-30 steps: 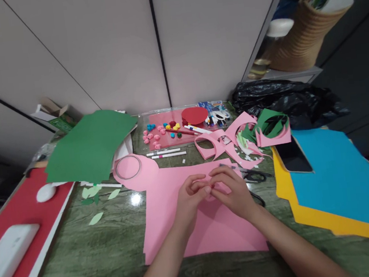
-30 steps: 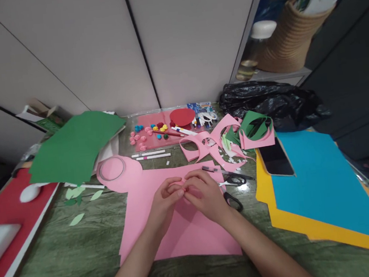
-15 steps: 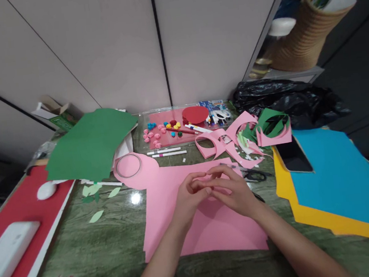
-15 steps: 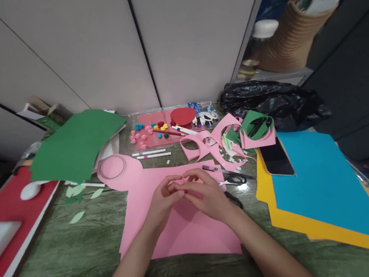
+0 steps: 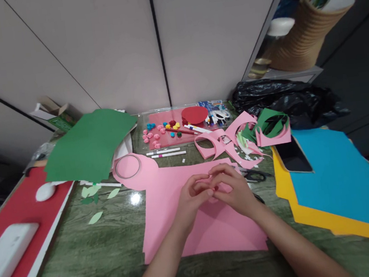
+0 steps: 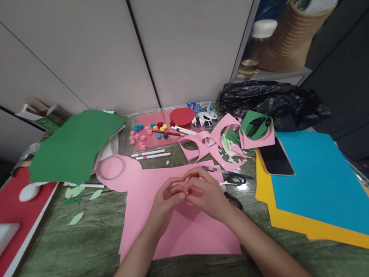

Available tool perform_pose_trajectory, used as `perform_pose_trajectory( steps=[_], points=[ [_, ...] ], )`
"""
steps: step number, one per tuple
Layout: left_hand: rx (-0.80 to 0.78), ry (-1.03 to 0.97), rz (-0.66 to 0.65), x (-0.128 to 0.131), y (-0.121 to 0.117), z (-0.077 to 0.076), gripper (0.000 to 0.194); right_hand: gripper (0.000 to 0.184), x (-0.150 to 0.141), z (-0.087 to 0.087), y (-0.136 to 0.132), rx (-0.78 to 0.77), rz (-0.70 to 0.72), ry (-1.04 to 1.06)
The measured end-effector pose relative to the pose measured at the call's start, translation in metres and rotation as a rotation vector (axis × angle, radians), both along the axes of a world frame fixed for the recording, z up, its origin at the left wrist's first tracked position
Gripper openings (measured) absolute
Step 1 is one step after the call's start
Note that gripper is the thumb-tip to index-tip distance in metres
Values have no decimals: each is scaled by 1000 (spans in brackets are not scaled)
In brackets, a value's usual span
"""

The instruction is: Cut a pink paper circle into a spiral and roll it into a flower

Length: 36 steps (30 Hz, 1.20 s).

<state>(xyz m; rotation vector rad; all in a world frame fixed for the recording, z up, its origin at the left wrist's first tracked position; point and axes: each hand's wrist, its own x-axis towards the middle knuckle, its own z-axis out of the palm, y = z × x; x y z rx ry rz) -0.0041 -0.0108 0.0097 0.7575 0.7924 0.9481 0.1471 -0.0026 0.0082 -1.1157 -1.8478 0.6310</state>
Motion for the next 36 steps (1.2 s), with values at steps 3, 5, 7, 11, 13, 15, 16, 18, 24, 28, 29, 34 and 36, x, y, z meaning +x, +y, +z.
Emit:
perform_pose_trajectory(
  steps=[3, 5, 7, 11, 13, 15, 16, 18, 24, 28, 29, 34, 36],
  points=[
    [6, 0, -21, 1, 0, 0, 33, 16, 0, -1, 0, -27, 6, -1],
    [-2, 1, -14, 2, -1, -1, 33, 18, -1, -2, 0, -42, 12, 4],
    [-14, -7, -6, 3, -1, -2, 33, 19, -1, -3, 0, -50, 19, 13],
    [-33, -35, 3, 5, -2, -4, 33, 19, -2, -2, -1, -44, 28, 15],
    [-44, -42, 28, 4, -1, -5, 32, 16, -2, -1, 0, -31, 30, 4],
    [-55, -48, 62, 3, 0, -6, 32, 13, -1, 0, 0, -17, 32, -13],
    [-60, -50, 75, 2, 1, -7, 33, 12, 0, 1, 0, -11, 35, -22],
    [-58, -48, 88, 0, 3, -8, 33, 13, 1, 2, 0, -3, 45, -34],
    [-6, 5, 83, -2, 5, -9, 32, 11, 2, 2, 0, -13, 78, -66],
    [29, 89, 97, -3, 4, -4, 34, 9, 2, 1, 1, -44, 106, -83],
    [35, 110, 102, -3, 4, -3, 33, 10, 2, 0, 1, -49, 112, -86],
    [55, 125, 101, -3, 4, -3, 30, 23, 2, 0, 3, -65, 161, -100],
    [50, 101, 95, -3, 4, -4, 31, 29, 2, 0, 3, -78, 181, -107]
  ],
)
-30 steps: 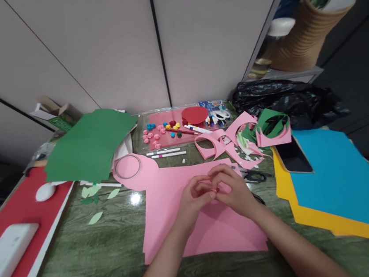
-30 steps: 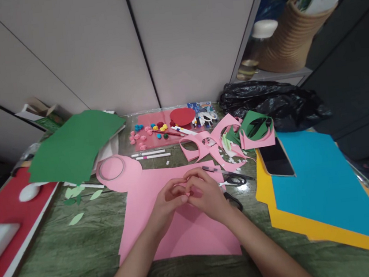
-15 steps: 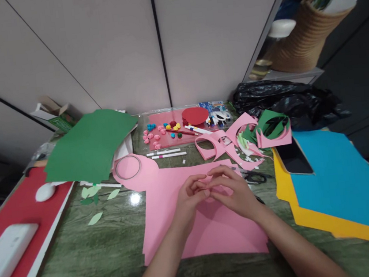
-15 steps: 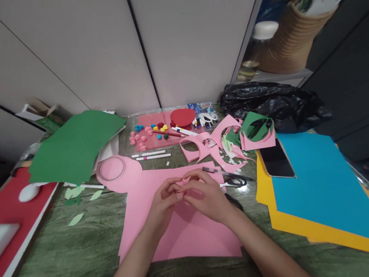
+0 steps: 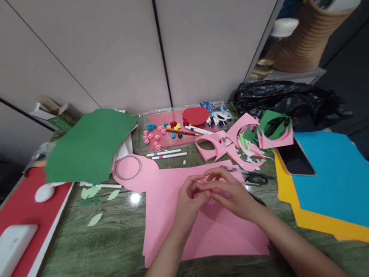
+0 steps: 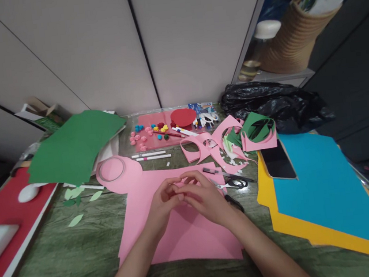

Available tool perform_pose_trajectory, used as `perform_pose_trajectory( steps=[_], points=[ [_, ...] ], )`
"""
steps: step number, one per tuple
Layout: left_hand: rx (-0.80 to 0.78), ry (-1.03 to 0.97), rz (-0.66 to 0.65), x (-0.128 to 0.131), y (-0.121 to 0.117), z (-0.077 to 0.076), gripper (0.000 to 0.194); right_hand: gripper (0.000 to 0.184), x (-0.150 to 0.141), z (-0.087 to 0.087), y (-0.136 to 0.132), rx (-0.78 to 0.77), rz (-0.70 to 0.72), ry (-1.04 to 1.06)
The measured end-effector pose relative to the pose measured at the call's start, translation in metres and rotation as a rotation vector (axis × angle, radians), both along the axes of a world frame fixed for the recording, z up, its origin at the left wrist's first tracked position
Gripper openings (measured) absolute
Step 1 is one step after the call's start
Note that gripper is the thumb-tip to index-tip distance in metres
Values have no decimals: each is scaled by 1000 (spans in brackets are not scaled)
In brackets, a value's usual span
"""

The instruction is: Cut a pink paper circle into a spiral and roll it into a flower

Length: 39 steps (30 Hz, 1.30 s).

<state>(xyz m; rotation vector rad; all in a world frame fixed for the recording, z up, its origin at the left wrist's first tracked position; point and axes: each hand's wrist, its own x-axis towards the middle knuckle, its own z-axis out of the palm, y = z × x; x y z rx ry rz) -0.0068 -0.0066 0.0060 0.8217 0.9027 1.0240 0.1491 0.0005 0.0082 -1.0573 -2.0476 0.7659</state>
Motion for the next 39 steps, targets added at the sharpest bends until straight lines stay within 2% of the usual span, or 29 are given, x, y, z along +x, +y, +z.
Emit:
perform_pose_trajectory(
  steps=[5, 13, 17, 24, 29, 33, 39],
  points=[
    [-30, 1, 4, 2, -1, 1, 32, 32, 1, -3, 0, 11, -28, -7],
    [-82, -47, -16, 6, -3, 7, 36, 12, 0, -4, -1, -23, -137, 74],
    [-91, -67, -24, 7, -3, 7, 36, 13, 0, -2, -1, -32, -155, 101],
    [-110, -93, -32, 8, -3, 5, 37, 16, -3, 0, -2, -38, -148, 103],
    [-137, -112, -7, 6, -1, 0, 37, 11, -3, 3, -1, 7, -124, 85],
    [-103, -126, -4, 3, 2, 1, 36, 17, 1, 3, 0, 41, -75, 55],
    [-30, -64, -81, 2, 2, 4, 35, 21, 4, 1, 1, 62, 26, -7]
  ],
)
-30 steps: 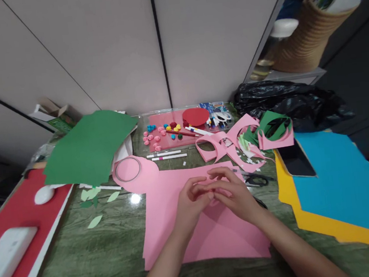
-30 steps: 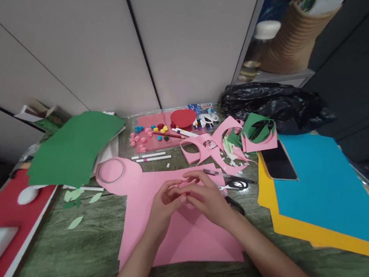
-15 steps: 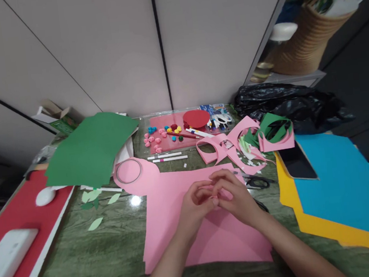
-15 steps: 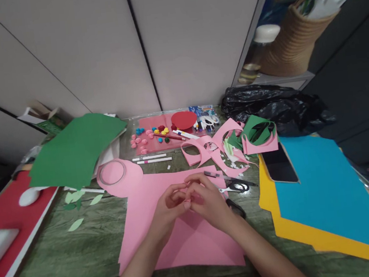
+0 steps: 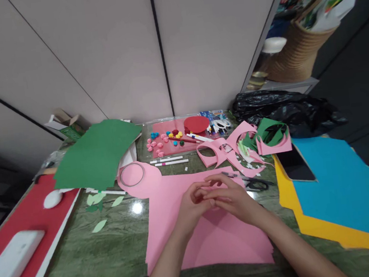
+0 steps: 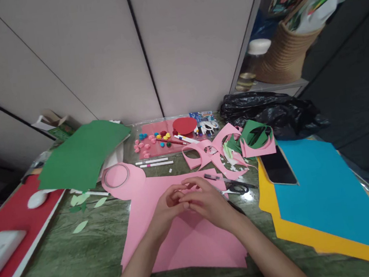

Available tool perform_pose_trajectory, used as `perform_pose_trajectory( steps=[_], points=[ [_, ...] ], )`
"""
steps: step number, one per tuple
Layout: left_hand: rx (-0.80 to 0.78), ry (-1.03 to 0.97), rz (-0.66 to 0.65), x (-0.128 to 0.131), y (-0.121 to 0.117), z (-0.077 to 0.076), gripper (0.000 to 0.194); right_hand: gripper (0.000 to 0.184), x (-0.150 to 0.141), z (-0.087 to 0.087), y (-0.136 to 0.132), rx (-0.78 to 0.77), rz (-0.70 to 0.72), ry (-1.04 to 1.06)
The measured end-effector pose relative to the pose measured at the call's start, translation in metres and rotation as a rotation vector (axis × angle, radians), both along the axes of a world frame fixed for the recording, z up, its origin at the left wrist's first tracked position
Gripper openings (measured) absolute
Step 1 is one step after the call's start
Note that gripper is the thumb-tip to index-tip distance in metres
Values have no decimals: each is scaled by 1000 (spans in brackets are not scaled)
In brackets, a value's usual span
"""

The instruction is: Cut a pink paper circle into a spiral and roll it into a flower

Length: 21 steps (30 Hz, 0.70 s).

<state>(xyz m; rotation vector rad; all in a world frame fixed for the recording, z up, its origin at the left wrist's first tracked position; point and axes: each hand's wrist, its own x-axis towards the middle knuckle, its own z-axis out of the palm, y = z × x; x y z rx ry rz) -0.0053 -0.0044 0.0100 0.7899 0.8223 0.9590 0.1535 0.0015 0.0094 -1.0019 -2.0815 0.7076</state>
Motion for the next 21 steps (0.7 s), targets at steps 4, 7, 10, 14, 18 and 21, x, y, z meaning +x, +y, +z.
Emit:
perform_pose_trajectory(
  steps=[4, 7, 10, 14, 18, 21],
  points=[
    [4, -5, 31, 2, -3, -5, 36, 18, -2, -2, -1, 25, -85, 31],
    [-19, -34, 67, 6, -5, -11, 38, 11, -5, -3, -2, 8, -155, 82],
    [-37, -60, 70, 9, -6, -15, 40, 12, -8, -5, -3, -12, -195, 111],
    [-45, -73, 71, 11, -6, -16, 39, 16, -11, -6, -3, -40, -227, 146],
    [-67, -66, 94, 8, -4, -15, 42, 12, -8, -2, -3, -51, -194, 115],
    [-20, -25, 119, 2, -1, -14, 40, 13, -3, 1, -3, -22, -135, 65]
  ],
)
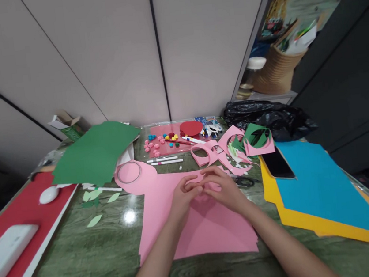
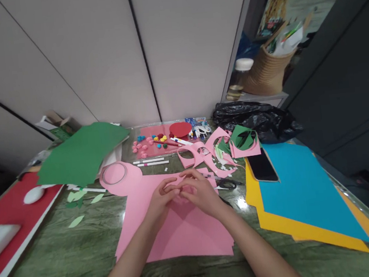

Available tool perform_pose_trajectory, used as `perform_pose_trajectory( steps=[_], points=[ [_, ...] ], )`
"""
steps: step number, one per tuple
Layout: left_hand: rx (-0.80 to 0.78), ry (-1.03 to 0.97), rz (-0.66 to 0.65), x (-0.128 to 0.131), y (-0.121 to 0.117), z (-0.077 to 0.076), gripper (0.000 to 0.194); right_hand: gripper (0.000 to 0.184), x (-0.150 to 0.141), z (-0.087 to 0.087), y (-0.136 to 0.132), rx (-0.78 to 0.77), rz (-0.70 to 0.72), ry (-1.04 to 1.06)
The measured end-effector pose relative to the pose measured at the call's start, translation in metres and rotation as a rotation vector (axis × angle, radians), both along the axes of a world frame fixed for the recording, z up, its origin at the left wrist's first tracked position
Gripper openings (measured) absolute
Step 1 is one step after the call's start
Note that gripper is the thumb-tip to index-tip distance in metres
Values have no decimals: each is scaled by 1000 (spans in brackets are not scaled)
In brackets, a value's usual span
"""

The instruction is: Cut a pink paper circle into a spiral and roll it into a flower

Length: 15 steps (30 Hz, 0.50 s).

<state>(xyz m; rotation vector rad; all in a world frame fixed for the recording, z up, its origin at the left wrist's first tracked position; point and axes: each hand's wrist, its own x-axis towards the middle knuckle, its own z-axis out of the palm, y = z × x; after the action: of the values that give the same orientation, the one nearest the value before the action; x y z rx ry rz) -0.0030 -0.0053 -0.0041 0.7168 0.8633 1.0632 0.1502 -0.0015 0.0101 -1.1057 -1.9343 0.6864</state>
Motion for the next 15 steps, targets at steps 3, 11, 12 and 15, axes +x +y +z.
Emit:
perform_pose_trajectory(
  steps=[3, 11, 12, 15],
  points=[
    [88, 25, -53, -5, 1, 3, 39, 20, 3, 1, -1, 42, 46, -33],
    [217, 143, -8, -4, -4, 14, 43, 32, 0, 0, -5, 153, 62, -48],
    [218, 130, 1, -3, -4, 14, 43, 30, -1, 0, -6, 158, 37, -26],
    [215, 63, 23, 1, -7, 11, 43, 19, -4, 0, -7, 163, -24, 26]
  ],
)
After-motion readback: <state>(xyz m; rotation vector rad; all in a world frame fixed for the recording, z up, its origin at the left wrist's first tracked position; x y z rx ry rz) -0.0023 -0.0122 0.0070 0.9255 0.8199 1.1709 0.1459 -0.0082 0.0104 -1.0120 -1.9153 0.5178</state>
